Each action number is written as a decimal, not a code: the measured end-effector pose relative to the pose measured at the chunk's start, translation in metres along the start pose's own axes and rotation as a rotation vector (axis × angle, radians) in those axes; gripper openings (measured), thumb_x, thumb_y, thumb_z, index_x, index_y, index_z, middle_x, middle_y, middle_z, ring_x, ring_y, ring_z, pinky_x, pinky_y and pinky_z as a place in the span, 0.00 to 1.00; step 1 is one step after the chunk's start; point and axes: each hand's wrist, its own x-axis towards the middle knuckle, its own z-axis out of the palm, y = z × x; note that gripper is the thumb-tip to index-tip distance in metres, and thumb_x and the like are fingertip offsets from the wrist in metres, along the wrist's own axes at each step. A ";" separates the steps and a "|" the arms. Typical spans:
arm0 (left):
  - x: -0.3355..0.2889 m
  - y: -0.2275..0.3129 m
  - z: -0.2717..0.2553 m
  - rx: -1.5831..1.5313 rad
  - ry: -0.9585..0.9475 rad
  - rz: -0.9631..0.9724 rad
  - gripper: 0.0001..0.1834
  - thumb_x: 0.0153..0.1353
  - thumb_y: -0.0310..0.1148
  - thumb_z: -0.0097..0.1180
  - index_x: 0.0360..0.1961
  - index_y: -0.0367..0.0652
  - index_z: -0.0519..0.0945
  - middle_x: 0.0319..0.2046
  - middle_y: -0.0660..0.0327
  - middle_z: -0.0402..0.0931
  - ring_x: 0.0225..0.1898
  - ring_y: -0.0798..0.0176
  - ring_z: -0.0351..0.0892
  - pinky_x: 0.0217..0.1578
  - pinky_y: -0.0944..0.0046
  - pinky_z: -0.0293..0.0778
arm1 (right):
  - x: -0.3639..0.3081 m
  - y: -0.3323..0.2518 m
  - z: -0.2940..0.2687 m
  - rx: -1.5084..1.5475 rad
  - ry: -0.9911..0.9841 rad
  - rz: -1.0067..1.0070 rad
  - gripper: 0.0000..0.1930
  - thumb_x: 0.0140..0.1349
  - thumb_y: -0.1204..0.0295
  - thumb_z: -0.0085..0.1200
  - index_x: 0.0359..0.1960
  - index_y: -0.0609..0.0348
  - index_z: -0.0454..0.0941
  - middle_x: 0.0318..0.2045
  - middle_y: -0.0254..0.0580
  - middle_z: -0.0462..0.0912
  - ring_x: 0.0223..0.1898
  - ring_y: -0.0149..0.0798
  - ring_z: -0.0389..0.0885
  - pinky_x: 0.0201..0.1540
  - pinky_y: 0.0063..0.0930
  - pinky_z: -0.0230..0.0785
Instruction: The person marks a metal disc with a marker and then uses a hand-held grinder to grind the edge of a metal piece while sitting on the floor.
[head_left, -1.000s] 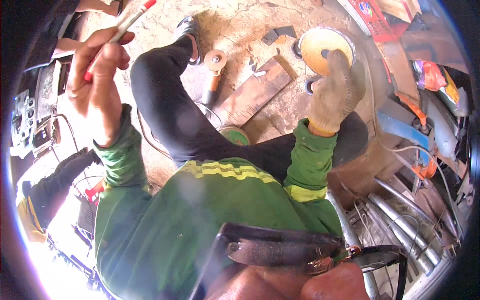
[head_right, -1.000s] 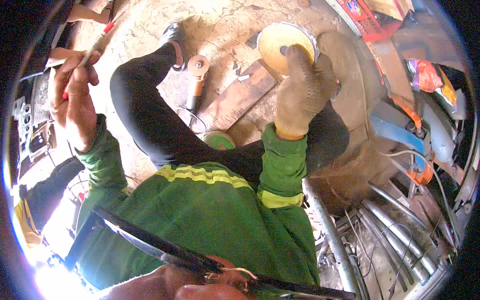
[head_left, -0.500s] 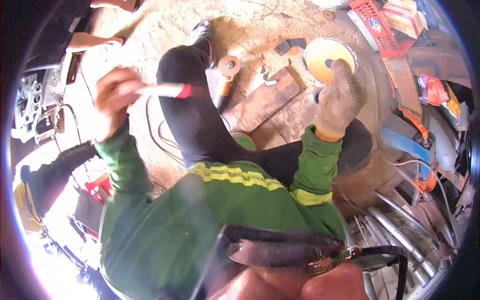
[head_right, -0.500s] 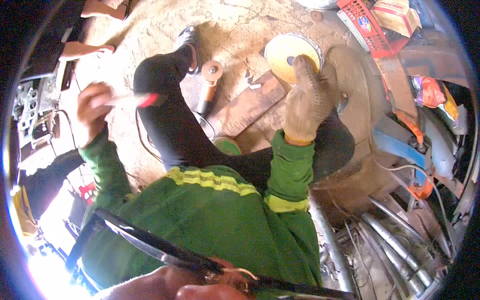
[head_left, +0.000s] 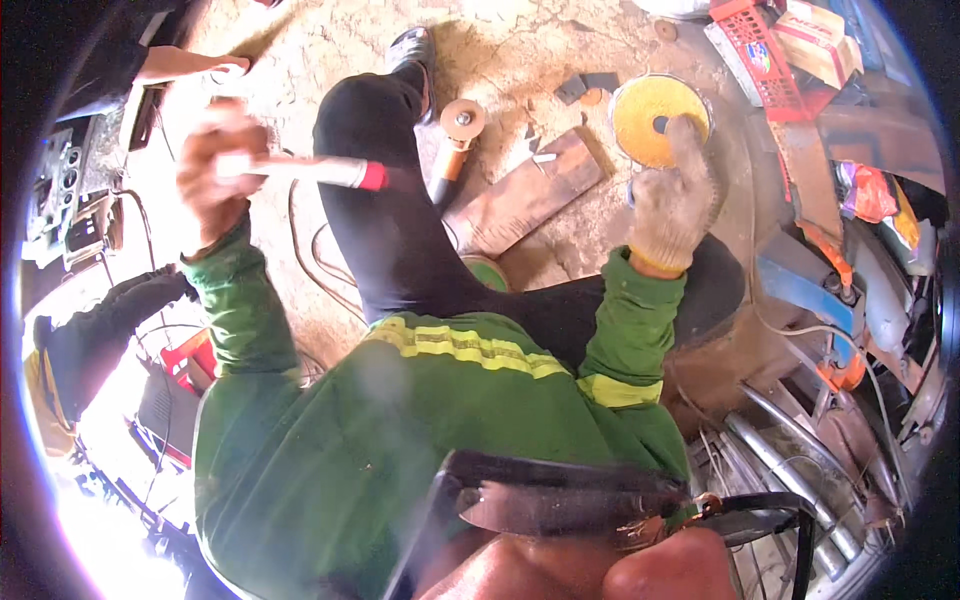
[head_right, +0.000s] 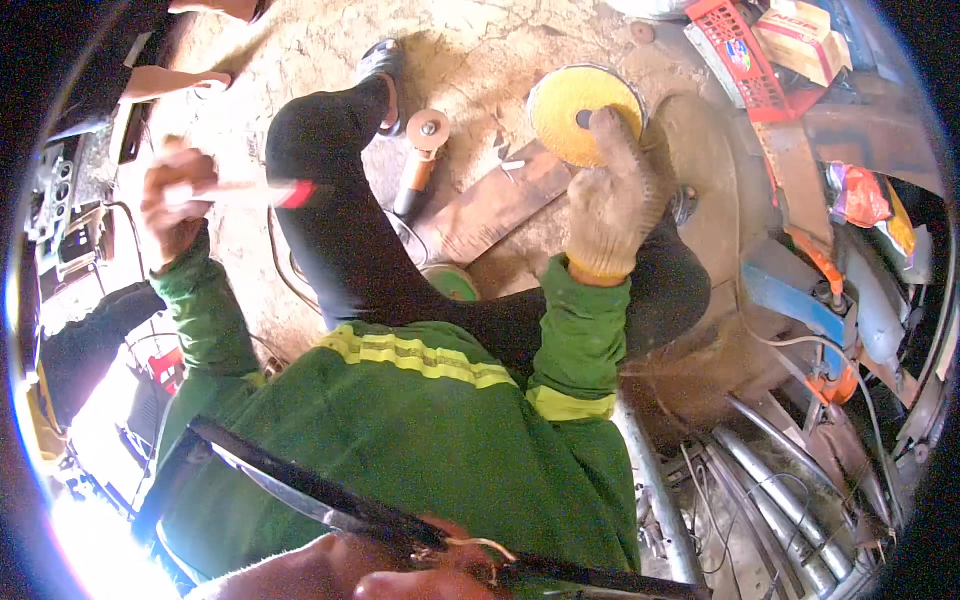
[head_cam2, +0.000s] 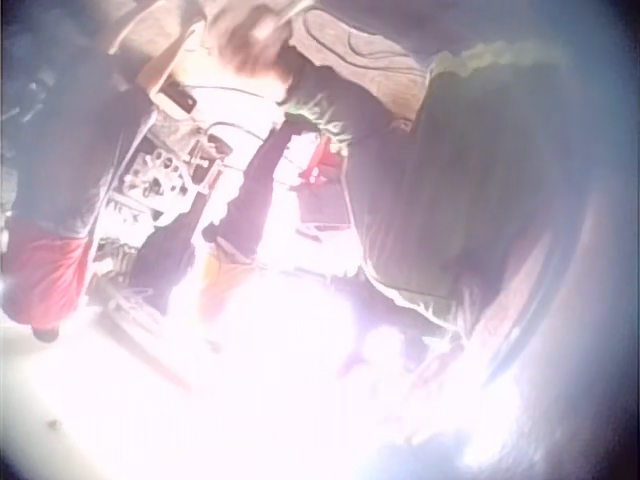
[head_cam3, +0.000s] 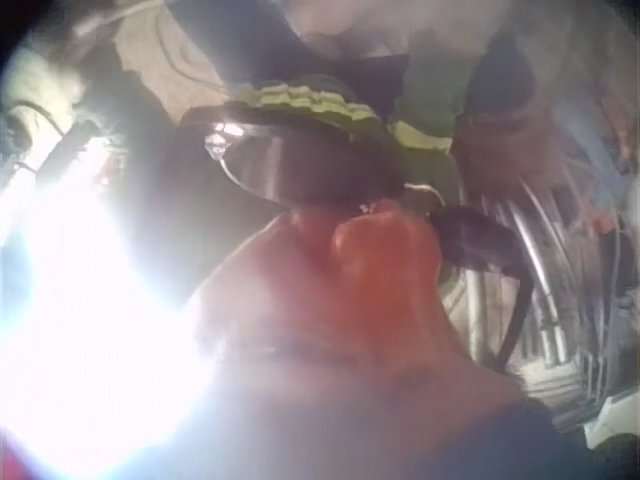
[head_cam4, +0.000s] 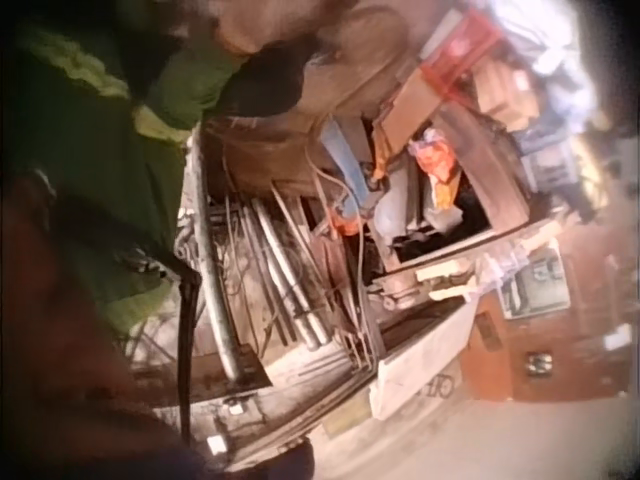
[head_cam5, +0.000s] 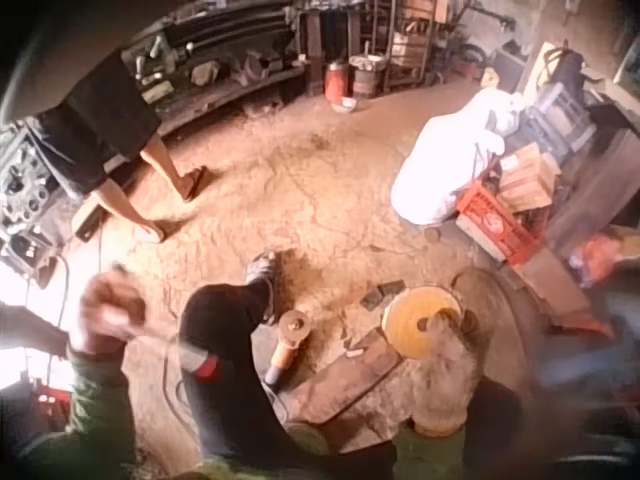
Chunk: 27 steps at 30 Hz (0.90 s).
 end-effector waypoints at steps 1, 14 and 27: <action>-0.004 -0.011 -0.002 -0.279 0.024 0.051 0.12 0.62 0.33 0.62 0.44 0.40 0.76 0.28 0.65 0.74 0.26 0.71 0.70 0.27 0.71 0.68 | -0.002 -0.001 0.005 0.013 -0.020 0.023 0.23 0.61 0.84 0.54 0.59 0.71 0.76 0.58 0.51 0.78 0.44 0.28 0.79 0.31 0.15 0.69; -0.004 0.009 0.007 0.152 0.425 0.078 0.14 0.65 0.29 0.61 0.50 0.34 0.80 0.30 0.66 0.76 0.30 0.73 0.71 0.32 0.72 0.68 | 0.004 -0.005 0.007 0.105 0.038 0.081 0.26 0.55 0.86 0.52 0.60 0.70 0.76 0.61 0.53 0.77 0.59 0.41 0.77 0.48 0.24 0.75; 0.014 0.072 0.131 -0.317 0.452 0.330 0.11 0.61 0.21 0.64 0.45 0.34 0.78 0.30 0.59 0.82 0.28 0.72 0.78 0.31 0.74 0.73 | 0.006 -0.012 0.008 -0.486 0.077 -0.284 0.18 0.59 0.84 0.52 0.51 0.63 0.84 0.41 0.51 0.87 0.39 0.43 0.86 0.41 0.31 0.75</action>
